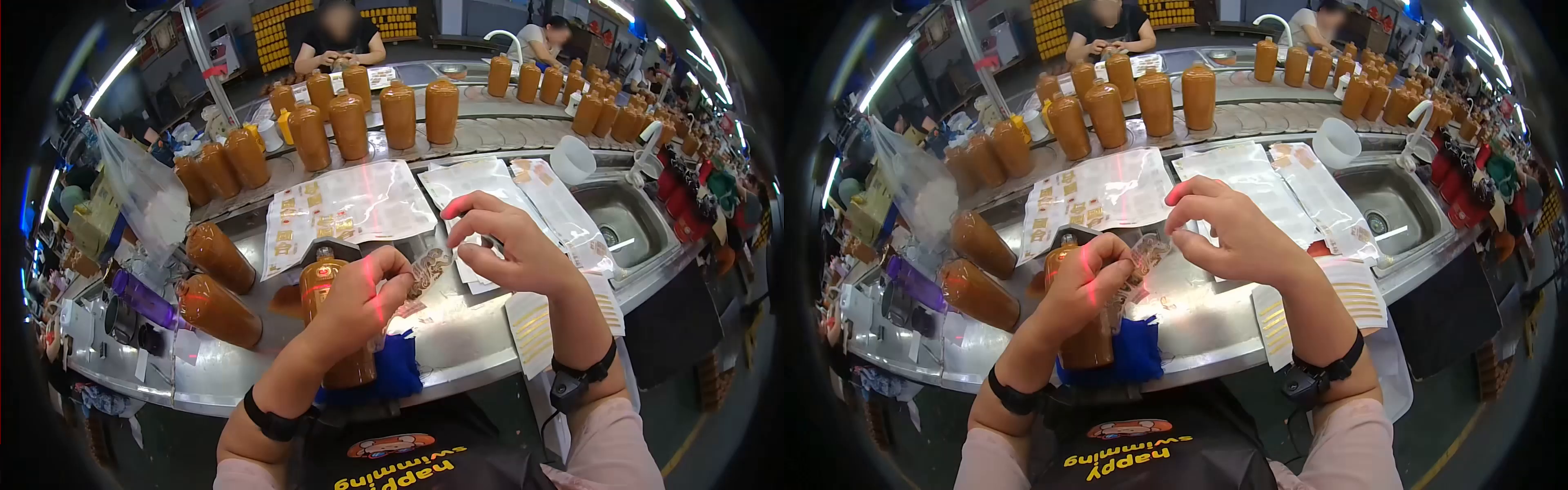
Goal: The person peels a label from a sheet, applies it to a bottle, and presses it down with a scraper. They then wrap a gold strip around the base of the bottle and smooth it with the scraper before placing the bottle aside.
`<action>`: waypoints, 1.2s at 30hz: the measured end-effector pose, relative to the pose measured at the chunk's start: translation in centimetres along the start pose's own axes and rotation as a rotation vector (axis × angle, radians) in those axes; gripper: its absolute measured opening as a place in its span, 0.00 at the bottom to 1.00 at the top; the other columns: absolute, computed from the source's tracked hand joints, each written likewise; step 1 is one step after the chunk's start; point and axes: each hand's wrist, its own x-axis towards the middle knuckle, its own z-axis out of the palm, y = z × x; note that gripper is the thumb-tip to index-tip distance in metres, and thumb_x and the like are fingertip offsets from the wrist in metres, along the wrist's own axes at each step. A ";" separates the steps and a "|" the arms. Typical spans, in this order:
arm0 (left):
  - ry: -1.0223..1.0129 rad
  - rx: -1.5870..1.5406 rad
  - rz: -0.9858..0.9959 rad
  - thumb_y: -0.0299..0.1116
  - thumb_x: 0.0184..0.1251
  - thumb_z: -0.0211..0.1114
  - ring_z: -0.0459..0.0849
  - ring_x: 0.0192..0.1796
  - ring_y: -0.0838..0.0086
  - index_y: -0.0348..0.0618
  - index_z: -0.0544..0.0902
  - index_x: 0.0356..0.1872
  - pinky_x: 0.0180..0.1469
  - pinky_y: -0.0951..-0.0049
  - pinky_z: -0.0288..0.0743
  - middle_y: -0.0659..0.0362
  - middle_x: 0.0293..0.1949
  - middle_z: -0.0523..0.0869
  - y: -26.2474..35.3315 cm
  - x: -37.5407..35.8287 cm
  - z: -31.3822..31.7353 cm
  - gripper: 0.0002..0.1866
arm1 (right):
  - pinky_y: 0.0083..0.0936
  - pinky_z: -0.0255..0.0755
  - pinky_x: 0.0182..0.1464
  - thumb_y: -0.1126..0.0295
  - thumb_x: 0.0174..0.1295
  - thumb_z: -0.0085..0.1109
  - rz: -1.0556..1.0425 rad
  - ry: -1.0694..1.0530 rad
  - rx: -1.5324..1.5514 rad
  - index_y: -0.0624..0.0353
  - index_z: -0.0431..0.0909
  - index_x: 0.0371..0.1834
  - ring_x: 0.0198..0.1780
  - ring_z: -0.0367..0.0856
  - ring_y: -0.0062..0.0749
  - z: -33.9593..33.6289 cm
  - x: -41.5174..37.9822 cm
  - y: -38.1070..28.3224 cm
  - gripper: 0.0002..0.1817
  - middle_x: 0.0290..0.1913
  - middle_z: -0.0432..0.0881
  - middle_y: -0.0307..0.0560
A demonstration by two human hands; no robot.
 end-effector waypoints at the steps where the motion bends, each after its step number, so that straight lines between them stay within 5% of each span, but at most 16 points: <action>1: -0.002 -0.006 0.009 0.29 0.67 0.60 0.80 0.33 0.74 0.34 0.79 0.38 0.38 0.72 0.74 0.56 0.30 0.84 0.0 -0.1 0.1 0.07 | 0.27 0.72 0.49 0.69 0.58 0.64 -0.028 0.013 -0.016 0.58 0.82 0.41 0.51 0.78 0.35 0.1 -0.1 -0.2 0.10 0.53 0.78 0.47; 5: -0.064 -0.012 -0.068 0.27 0.71 0.57 0.72 0.38 0.84 0.37 0.77 0.39 0.43 0.80 0.70 0.66 0.34 0.77 0.4 0.1 0.0 0.04 | 0.27 0.73 0.48 0.70 0.58 0.64 -0.122 0.032 -0.071 0.59 0.82 0.40 0.50 0.78 0.32 0.8 0.3 0.8 0.09 0.53 0.79 0.47; 10: -0.068 -0.021 -0.057 0.27 0.72 0.57 0.74 0.40 0.84 0.36 0.77 0.39 0.45 0.80 0.71 0.65 0.36 0.78 -0.4 0.1 -0.7 0.05 | 0.27 0.70 0.55 0.72 0.70 0.50 0.007 0.028 0.095 0.63 0.83 0.41 0.52 0.78 0.33 0.2 -0.1 1.1 0.10 0.52 0.78 0.47; 16: -0.091 -0.046 -0.075 0.28 0.73 0.57 0.75 0.40 0.84 0.37 0.77 0.40 0.46 0.80 0.71 0.65 0.36 0.79 -0.3 0.2 -0.4 0.05 | 0.28 0.70 0.55 0.68 0.73 0.48 0.046 0.062 0.124 0.64 0.83 0.42 0.53 0.78 0.32 0.3 -0.5 1.4 0.13 0.52 0.77 0.47; 25: -0.141 -0.201 -0.134 0.30 0.73 0.57 0.78 0.41 0.82 0.37 0.77 0.41 0.47 0.78 0.73 0.63 0.36 0.81 -0.5 0.0 0.0 0.06 | 0.24 0.70 0.50 0.70 0.66 0.62 0.038 0.028 0.185 0.63 0.81 0.38 0.49 0.78 0.28 0.6 -1.4 0.8 0.07 0.55 0.78 0.47; 36: -0.190 -0.382 -0.210 0.32 0.74 0.57 0.81 0.40 0.80 0.38 0.77 0.40 0.46 0.77 0.75 0.61 0.36 0.82 -0.1 -0.2 0.5 0.07 | 0.21 0.70 0.47 0.71 0.67 0.61 0.086 0.074 0.250 0.64 0.80 0.35 0.45 0.75 0.22 0.6 -2.3 1.8 0.06 0.54 0.78 0.46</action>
